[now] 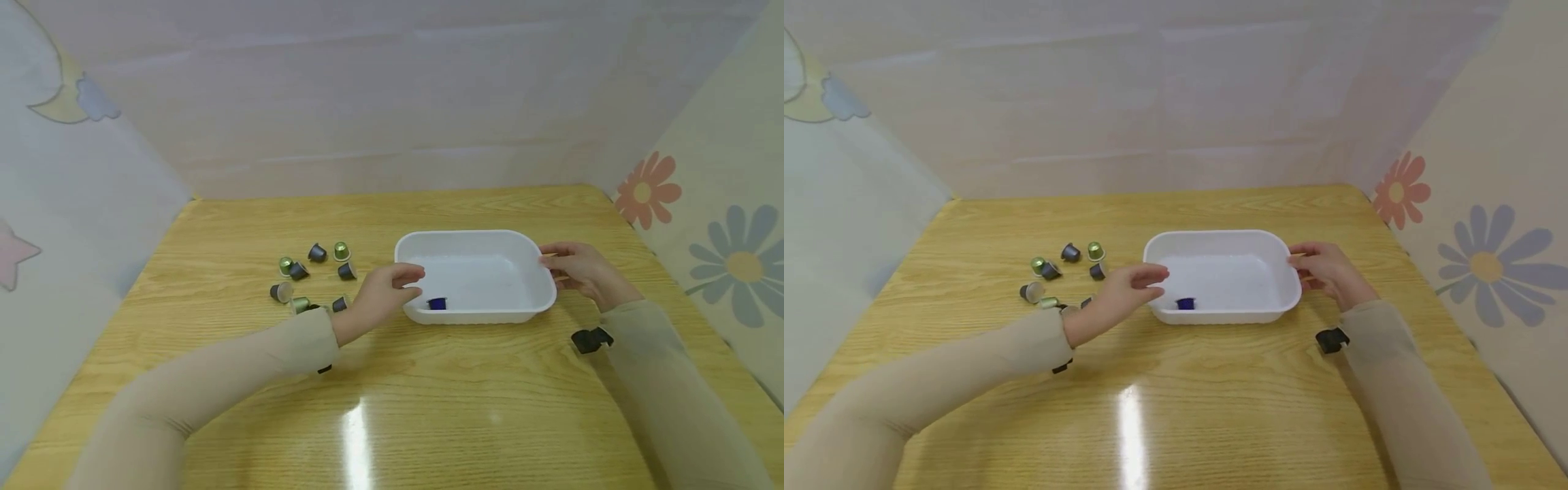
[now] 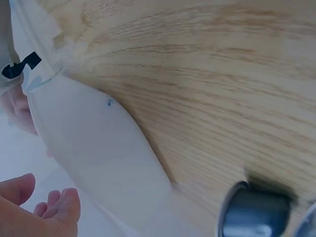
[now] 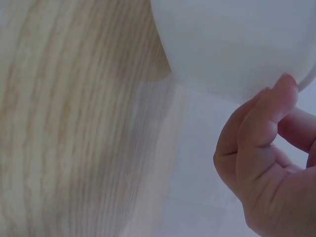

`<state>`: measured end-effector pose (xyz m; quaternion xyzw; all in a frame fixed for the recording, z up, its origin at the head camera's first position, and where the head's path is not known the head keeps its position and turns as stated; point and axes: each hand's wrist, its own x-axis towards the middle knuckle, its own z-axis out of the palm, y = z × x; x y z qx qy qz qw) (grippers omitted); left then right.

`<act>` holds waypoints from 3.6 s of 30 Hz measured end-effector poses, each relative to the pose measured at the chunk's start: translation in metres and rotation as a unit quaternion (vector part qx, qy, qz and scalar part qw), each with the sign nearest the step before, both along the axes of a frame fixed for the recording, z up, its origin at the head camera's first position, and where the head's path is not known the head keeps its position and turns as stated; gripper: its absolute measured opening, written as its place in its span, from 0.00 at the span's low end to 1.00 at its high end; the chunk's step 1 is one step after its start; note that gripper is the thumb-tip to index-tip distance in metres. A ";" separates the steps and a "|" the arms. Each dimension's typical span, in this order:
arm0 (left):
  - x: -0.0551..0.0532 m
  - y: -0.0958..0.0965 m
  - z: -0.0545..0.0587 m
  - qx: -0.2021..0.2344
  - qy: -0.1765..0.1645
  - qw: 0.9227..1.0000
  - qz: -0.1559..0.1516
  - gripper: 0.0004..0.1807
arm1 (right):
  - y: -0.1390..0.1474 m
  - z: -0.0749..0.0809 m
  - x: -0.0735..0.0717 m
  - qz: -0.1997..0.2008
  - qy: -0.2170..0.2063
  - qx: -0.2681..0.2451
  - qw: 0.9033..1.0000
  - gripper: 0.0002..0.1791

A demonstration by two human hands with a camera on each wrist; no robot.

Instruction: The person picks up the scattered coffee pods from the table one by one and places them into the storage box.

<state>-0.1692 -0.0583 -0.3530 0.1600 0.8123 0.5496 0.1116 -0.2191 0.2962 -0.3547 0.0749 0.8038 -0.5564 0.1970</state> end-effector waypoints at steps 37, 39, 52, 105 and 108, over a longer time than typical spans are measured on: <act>0.032 -0.103 -0.024 -0.018 0.015 0.990 0.140 0.23 | 0.001 -0.002 0.000 -0.003 0.000 -0.003 1.000 0.29; 0.033 -0.106 -0.024 -0.028 0.012 0.989 0.142 0.23 | 0.001 -0.001 0.000 -0.003 -0.001 -0.003 1.000 0.29; 0.036 -0.118 -0.023 -0.072 -0.005 0.988 0.136 0.22 | 0.001 0.001 0.003 0.002 0.002 0.004 1.000 0.29; 0.025 -0.122 -0.032 -0.100 -0.056 0.984 0.134 0.25 | 0.004 0.000 0.003 0.008 0.008 0.013 1.000 0.29; 0.025 -0.121 -0.030 -0.094 -0.060 0.984 0.141 0.26 | 0.004 0.000 0.004 0.008 0.009 0.014 1.000 0.29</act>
